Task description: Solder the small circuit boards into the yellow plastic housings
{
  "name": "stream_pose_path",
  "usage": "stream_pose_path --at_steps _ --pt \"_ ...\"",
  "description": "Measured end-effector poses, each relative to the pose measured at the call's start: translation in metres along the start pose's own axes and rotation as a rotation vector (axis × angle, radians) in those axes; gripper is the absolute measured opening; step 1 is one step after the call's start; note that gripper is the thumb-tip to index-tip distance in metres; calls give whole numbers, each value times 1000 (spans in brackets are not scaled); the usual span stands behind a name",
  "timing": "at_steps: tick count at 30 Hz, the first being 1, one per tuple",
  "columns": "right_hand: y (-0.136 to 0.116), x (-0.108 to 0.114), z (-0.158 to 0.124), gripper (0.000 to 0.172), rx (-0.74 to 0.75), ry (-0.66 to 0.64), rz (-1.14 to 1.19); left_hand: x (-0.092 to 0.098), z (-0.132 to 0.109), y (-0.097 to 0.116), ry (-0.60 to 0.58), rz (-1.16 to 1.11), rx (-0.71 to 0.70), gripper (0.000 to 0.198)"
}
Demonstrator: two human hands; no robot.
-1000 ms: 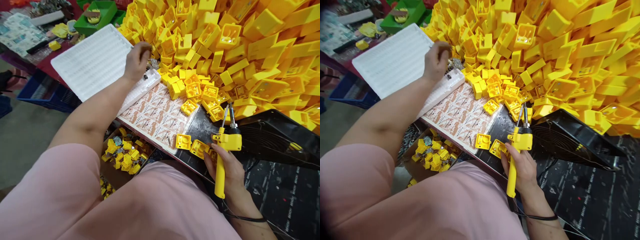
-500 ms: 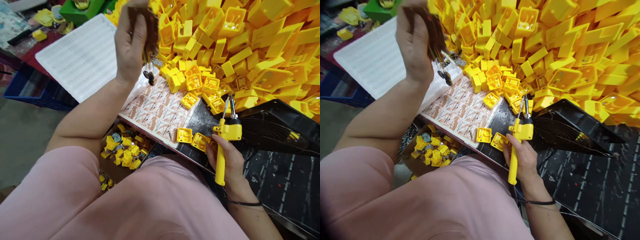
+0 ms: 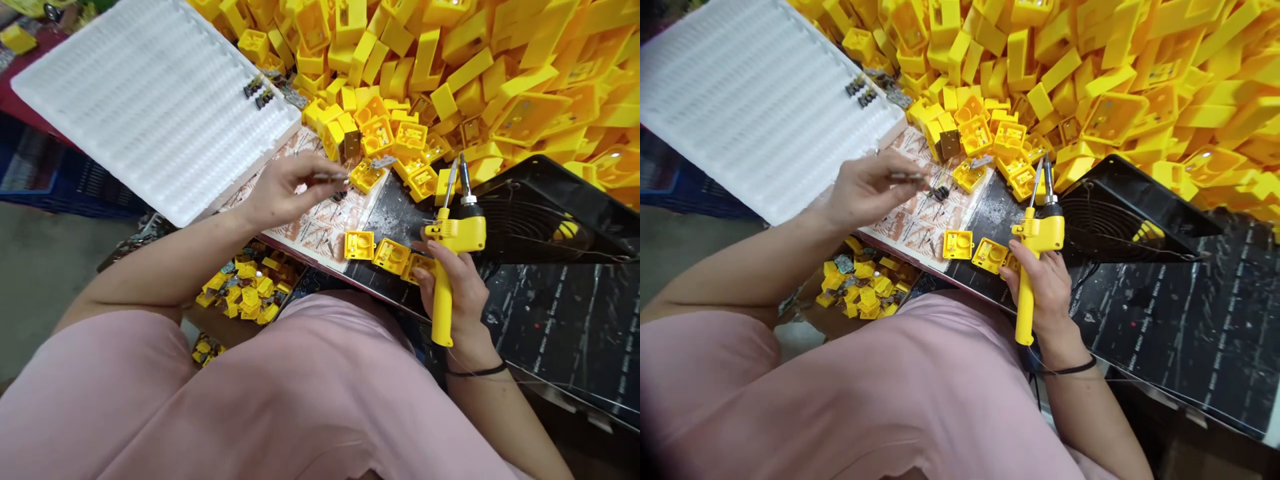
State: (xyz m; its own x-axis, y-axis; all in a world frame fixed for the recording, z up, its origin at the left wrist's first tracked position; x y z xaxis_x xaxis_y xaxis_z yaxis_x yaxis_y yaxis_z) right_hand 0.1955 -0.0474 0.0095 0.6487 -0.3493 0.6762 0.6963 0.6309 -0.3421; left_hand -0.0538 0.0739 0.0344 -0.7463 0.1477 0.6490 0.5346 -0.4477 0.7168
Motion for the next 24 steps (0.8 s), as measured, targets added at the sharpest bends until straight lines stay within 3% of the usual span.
stream_pose_path --at_steps 4,8,10,13,16,20,22,24 --pt "-16 4 7 56 -24 -39 41 -7 -48 -16 -139 17 -135 23" --pt "-33 -15 24 36 49 -169 58 -8 -78 -32 -260 134 -220 26" --pt "-36 -29 34 32 106 -220 61 0 -79 -36 -219 201 -169 29" --pt "-36 -51 43 35 164 -302 30 10 -69 -37 -84 399 16 39" --pt "-38 -65 44 35 174 -357 4 -6 -57 -34 -119 631 167 48" --pt "-45 -58 38 35 163 -303 -8 -32 -48 -31 -224 689 196 33" --pt "-47 -50 35 40 164 -275 -9 -34 -48 -32 -223 605 191 25" --pt "-47 -45 32 45 165 -269 -1 -25 -50 -30 -147 516 165 22"
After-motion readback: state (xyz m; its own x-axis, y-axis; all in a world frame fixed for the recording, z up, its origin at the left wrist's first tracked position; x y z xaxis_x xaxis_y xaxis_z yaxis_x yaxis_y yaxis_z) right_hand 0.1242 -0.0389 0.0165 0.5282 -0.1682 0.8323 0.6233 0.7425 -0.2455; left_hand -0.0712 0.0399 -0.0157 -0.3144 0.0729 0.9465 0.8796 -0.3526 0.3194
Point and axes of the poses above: each hand's wrist, its own z-axis towards the middle knuckle, its own x-axis out of the back of the hand, y = z × x, the point moved 9 cm from there along z, towards the middle knuckle
